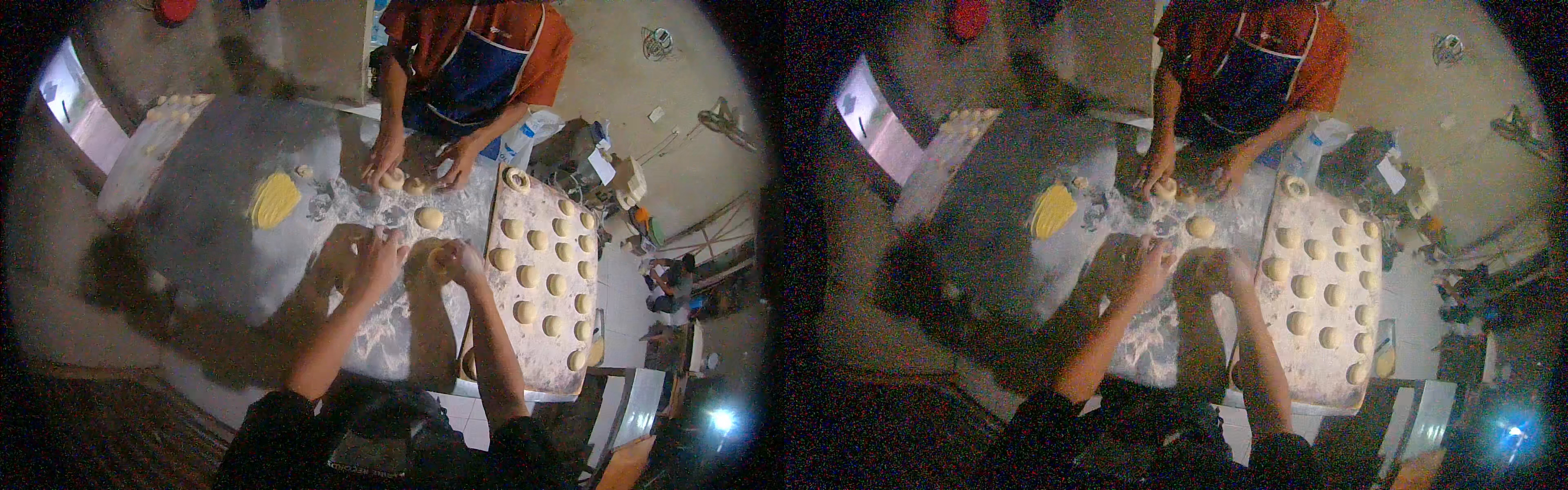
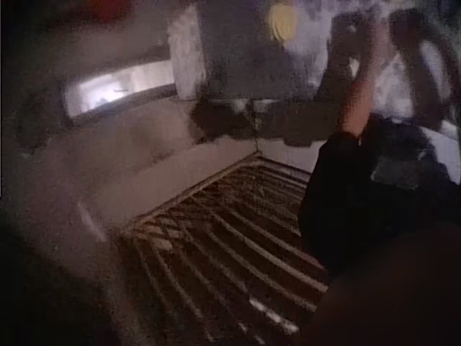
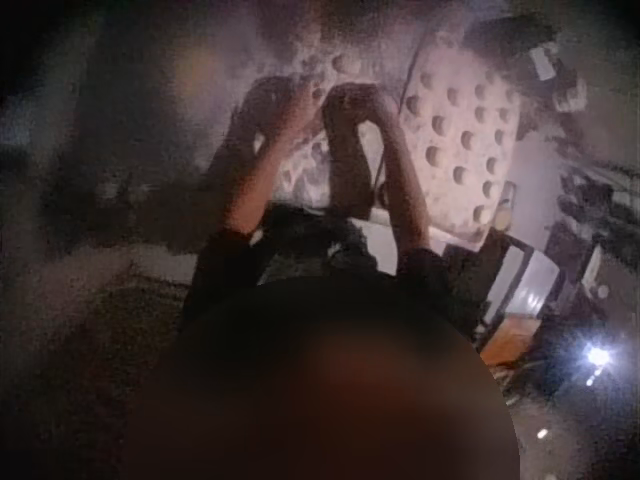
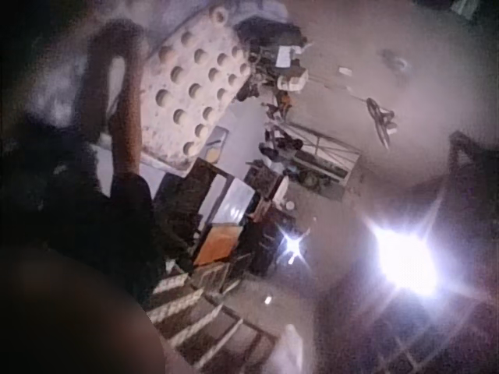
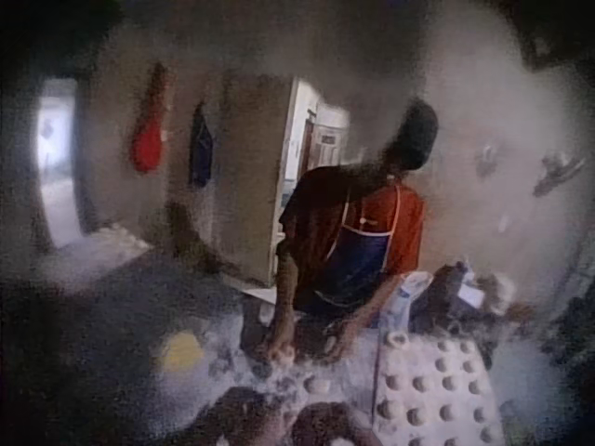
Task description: The person shapes dough balls into ring forms by hand and places them on a wooden board. They repeatedly form rings and arrange them in rows, then carry the board to a multi-tiered rack and stack it with other boards.
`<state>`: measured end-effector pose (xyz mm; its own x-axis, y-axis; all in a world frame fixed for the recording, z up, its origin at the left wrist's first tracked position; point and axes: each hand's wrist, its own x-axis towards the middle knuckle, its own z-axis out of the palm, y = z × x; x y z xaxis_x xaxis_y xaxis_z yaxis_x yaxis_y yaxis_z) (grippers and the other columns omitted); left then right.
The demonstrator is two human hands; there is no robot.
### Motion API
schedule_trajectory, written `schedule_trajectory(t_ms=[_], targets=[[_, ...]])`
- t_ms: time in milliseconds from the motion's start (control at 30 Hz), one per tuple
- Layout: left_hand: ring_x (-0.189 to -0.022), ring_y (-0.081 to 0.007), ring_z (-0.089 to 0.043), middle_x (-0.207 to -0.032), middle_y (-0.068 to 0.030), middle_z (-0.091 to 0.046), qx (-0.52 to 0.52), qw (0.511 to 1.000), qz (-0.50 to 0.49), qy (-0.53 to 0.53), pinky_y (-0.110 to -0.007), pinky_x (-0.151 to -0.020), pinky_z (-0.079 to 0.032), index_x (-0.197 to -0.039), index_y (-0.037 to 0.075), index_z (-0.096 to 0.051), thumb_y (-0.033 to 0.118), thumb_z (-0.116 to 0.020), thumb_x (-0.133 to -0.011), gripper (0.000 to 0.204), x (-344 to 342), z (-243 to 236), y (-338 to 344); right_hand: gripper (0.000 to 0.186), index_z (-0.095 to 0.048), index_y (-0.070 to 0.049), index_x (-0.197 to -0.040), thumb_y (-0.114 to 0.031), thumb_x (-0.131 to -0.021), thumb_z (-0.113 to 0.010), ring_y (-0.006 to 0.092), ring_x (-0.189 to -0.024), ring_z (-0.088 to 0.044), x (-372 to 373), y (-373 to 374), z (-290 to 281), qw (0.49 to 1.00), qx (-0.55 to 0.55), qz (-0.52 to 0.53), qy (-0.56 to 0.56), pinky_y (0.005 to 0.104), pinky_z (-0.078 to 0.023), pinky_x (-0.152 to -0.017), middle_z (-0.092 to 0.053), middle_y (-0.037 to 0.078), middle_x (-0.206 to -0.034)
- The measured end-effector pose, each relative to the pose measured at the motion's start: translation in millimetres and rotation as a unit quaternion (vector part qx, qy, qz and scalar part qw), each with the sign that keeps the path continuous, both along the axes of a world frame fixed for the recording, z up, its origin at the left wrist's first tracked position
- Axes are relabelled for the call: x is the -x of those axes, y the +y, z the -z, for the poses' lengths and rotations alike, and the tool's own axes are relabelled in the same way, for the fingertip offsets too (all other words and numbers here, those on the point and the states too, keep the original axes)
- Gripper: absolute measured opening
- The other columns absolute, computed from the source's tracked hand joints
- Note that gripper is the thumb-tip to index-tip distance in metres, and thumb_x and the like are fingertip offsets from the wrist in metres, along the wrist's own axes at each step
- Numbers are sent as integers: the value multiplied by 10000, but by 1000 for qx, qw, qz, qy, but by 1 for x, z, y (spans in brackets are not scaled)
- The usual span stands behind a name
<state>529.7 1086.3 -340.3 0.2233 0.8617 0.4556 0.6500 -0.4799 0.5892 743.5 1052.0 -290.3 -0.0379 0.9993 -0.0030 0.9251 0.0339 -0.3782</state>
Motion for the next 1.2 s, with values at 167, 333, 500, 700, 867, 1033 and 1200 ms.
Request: schedule_trajectory(t_ms=[167,333,500,700,867,1033,1200], targets=[[-831,-368,-663,-899,-188,-682,250,955,50,-149,-431,-757,-527,-1096,-3,-615,262,-656,-926,317,-11,0,-26,193,-568,-26,-960,-142,-834,-658,288,-839,-655,3,1,-9,990,106,2,90,394,-497,-688,-670,148,-888],[-824,-217,-665,-900,-133,-690,318,903,181,-224,-340,-752,-527,-1109,-19,-631,343,-702,-899,424,4,-43,-45,323,-421,-77,-1141,-20,-911,-640,195,-942,-634,21,-46,-44,815,135,25,563,324,-538,-751,-638,128,-1052],[-882,-126,-633,-966,-69,-680,382,846,247,-279,-279,-789,-518,-1140,-13,-630,285,-752,-848,435,23,-97,-53,441,-425,-68,-1178,-23,-837,-702,230,-919,-620,62,-72,-98,870,25,92,484,347,-519,-770,-617,130,-1019],[-807,-371,-609,-845,-154,-610,85,980,106,-144,-441,-739,-479,-1029,-1,-547,14,-667,-754,300,6,-108,-46,552,-436,-30,-1284,-125,-817,-715,256,-1004,-580,94,-38,-76,884,-149,152,416,364,-476,-855,-586,113,-1081],[-882,-241,-584,-992,-94,-566,152,903,180,-360,-336,-768,-497,-1236,63,-448,28,-616,-777,490,9,-104,-56,468,-419,-31,-1341,-182,-930,-584,214,-1094,-572,73,-84,-70,619,23,-40,784,387,-475,-904,-593,109,-1156],[-900,-166,-591,-1095,-105,-572,367,739,251,-507,-327,-728,-526,-1289,65,-387,153,-649,-880,493,4,-110,-93,534,-435,-85,-1335,-429,-935,-521,232,-849,-607,73,-110,-98,830,-10,154,536,376,-477,-843,-641,67,-941],[-815,-294,-616,-930,-177,-600,245,904,186,-296,-386,-688,-486,-1067,27,-551,464,-393,-1013,468,-34,-113,-115,463,-389,-97,-1341,-386,-986,-464,126,-738,-546,61,-131,-116,789,-19,138,599,314,-450,-674,-609,50,-821]])
